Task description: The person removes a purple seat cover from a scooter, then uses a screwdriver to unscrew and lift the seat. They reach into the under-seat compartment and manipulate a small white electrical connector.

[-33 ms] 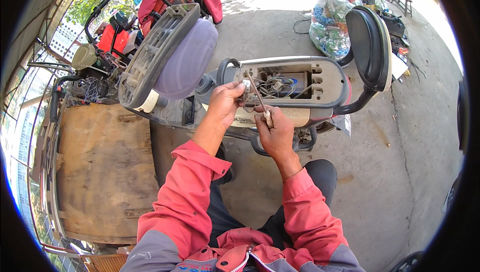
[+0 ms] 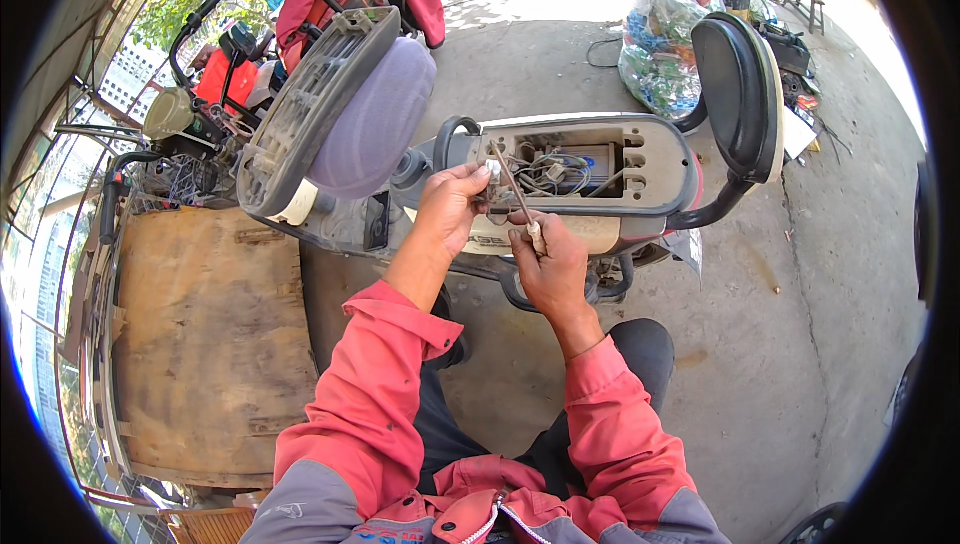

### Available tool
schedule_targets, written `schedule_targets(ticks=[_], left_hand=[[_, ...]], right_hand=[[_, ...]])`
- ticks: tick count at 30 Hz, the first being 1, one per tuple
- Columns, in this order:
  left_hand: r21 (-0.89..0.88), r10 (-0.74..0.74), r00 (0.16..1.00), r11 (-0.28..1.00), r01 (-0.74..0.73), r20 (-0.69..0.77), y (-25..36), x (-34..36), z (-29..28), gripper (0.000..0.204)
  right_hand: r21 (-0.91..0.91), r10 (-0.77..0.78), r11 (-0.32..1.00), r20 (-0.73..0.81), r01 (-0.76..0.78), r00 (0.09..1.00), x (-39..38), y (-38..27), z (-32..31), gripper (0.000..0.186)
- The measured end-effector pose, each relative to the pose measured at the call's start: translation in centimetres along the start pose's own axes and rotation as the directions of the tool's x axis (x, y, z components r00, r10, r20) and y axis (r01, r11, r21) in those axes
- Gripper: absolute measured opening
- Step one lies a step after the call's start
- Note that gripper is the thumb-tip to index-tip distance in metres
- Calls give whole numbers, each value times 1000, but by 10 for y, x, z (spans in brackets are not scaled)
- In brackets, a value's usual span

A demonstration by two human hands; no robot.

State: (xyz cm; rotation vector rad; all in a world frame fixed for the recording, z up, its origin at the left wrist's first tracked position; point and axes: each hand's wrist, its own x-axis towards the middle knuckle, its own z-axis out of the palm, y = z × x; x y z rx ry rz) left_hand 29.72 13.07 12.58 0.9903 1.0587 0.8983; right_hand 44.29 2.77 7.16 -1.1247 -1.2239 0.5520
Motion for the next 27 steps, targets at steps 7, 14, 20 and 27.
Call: schedule_targets(ticks=[7,14,20,27], left_hand=[[0,-1,1000,1000,1,-6,0,-1,0,25],[6,7,1000,1000,-7,-18,-1,-2,3,24],[6,13,1000,1000,-13,-14,0,-3,4,23],[17,26,1000,1000,-26,-16,0,-3,5,21]], right_hand=[[0,6,1000,11,-6,1000,-1,0,1,17],[-25,30,999,13,-30,999,-1,-2,1,18],[-12,23,1000,-3,-23,1000,-1,1,2,18],[-1,32,999,-3,-32,999,0,-1,1,17]])
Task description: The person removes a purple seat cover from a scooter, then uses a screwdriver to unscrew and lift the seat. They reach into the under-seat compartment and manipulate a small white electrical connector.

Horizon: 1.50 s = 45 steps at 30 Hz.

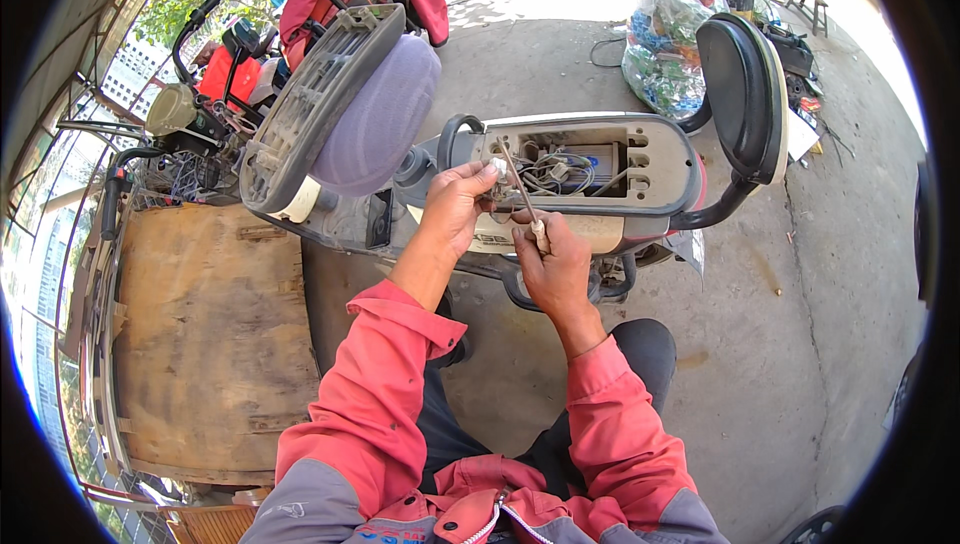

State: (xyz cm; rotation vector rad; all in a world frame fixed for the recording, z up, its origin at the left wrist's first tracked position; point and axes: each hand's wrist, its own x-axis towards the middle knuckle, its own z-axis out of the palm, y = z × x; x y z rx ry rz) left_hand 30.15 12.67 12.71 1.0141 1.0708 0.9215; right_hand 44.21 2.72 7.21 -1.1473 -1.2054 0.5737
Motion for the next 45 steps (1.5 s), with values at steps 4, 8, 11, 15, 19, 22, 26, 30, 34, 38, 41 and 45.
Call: schedule_targets(ticks=[4,8,11,15,19,22,26,30,34,38,41,45], left_hand=[[-23,6,1000,1000,-6,1,-1,0,-1,18],[-35,-3,1000,999,2,-20,0,-1,2,19],[-59,-2,1000,998,2,6,-3,0,-2,21],[-69,6,1000,998,-5,20,-4,-1,-1,24],[-33,8,997,999,-6,78,-2,-3,-2,25],[-25,18,996,1000,-16,91,-6,-2,-7,27],[-38,30,996,999,-27,85,-10,-2,-8,29],[-52,41,993,998,-35,112,-9,-3,-7,29],[-51,39,993,998,-33,114,-7,-5,-6,30],[-53,53,993,997,-47,110,-9,-4,-9,30],[-54,46,993,998,-41,110,-9,-4,-9,30],[-53,48,993,998,-43,110,-10,-3,-9,31]], right_hand=[[14,37,999,6,-37,999,-1,-2,-1,16],[18,53,998,10,-53,999,0,-3,-2,15],[32,43,999,1,-43,999,0,-1,-1,15],[50,35,998,-10,-34,999,0,2,0,15],[47,38,998,-28,-37,999,0,2,1,14],[61,62,996,-41,-59,997,1,-1,2,14],[70,58,996,-58,-54,997,1,0,2,14],[53,74,996,-42,-72,996,1,-1,1,14],[70,58,996,-67,-53,996,2,-2,2,14],[77,52,996,-72,-47,996,2,-2,3,14],[65,57,997,-62,-53,996,2,-2,2,14],[65,43,997,-70,-39,997,2,-3,2,14]])
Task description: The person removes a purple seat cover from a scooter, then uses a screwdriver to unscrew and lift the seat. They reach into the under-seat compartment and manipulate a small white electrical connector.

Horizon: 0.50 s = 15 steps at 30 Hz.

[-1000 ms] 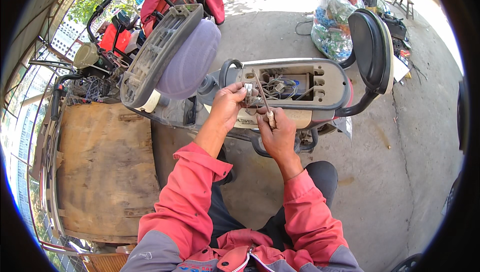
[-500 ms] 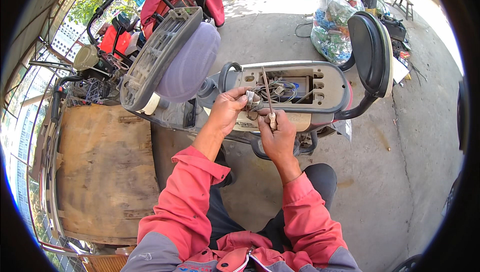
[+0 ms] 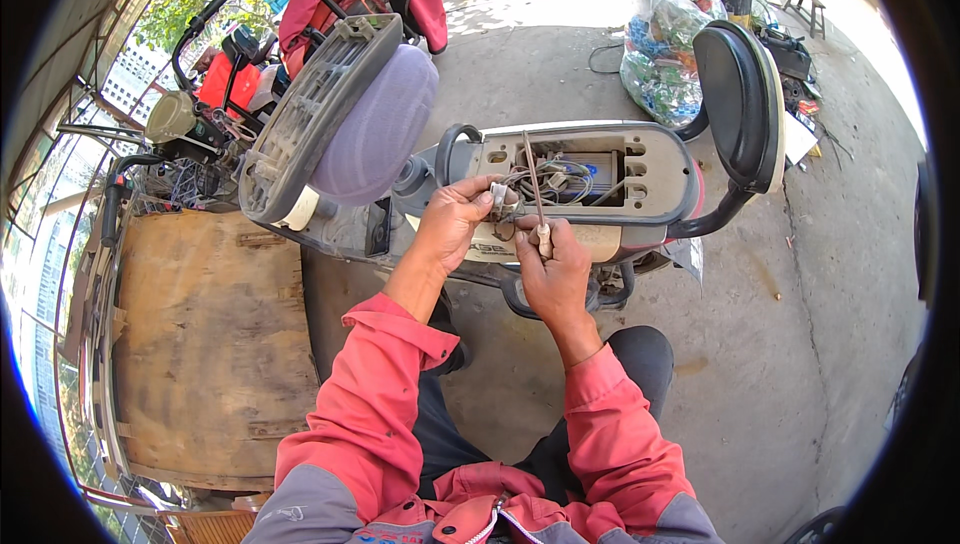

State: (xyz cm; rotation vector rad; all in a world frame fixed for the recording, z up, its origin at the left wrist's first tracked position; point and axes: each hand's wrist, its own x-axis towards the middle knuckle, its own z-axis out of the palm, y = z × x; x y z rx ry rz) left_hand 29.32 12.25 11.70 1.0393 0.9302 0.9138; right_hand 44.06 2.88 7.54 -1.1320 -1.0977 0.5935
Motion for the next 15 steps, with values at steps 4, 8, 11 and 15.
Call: schedule_targets(ticks=[4,8,11,15], left_hand=[[-3,5,1000,1000,-5,8,-1,0,-1,31],[-5,6,1000,1000,-6,8,0,0,-1,31],[-9,-11,1000,1000,11,26,3,-1,1,29],[-16,-30,999,999,31,17,6,-1,2,26]], right_hand=[[-6,10,1000,4,-10,1000,-1,0,0,14],[-8,10,1000,6,-10,1000,0,1,0,15],[-16,8,1000,5,-8,1000,-1,2,0,15],[-11,10,1000,-1,-10,1000,-1,3,1,15]])
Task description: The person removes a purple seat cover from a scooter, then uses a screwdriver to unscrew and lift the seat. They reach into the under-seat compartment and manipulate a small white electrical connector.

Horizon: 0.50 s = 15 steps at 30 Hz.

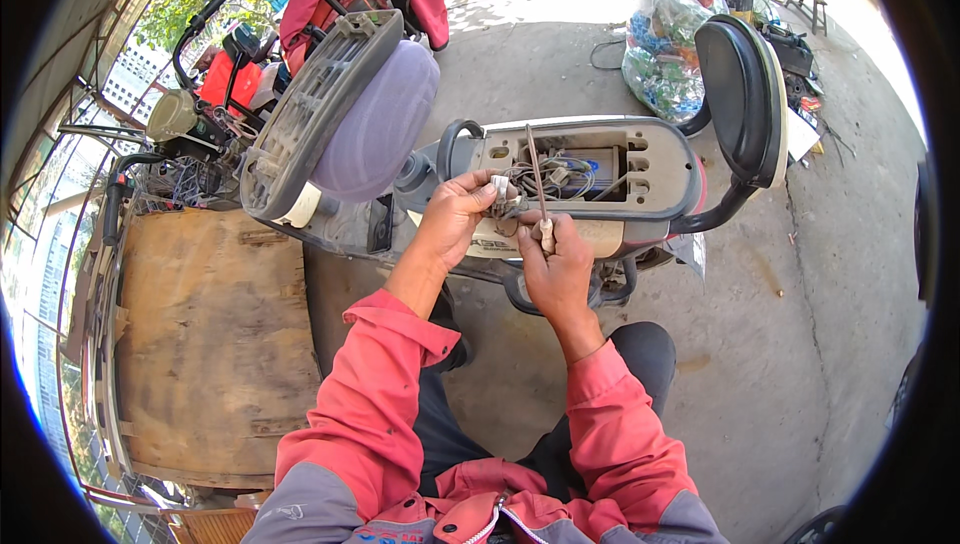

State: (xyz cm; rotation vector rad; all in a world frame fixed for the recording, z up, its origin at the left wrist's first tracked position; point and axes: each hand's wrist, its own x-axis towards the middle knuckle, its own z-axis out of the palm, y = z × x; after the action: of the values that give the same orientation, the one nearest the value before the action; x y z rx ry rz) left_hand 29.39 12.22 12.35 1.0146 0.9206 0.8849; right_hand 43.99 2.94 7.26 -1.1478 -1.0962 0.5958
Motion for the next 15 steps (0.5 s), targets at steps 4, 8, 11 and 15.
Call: schedule_targets(ticks=[4,8,11,15], left_hand=[[7,-28,1000,1000,28,9,1,-1,-1,24],[11,-45,999,999,44,22,3,0,-1,24],[12,-58,998,998,58,16,3,1,-1,23],[10,-55,998,998,55,-8,2,3,-1,22]], right_hand=[[19,8,1000,3,-8,1000,-1,2,1,16],[30,14,999,4,-14,1000,-1,3,1,16],[21,17,1000,6,-17,1000,-1,3,1,16],[9,15,1000,0,-15,1000,-1,4,1,16]])
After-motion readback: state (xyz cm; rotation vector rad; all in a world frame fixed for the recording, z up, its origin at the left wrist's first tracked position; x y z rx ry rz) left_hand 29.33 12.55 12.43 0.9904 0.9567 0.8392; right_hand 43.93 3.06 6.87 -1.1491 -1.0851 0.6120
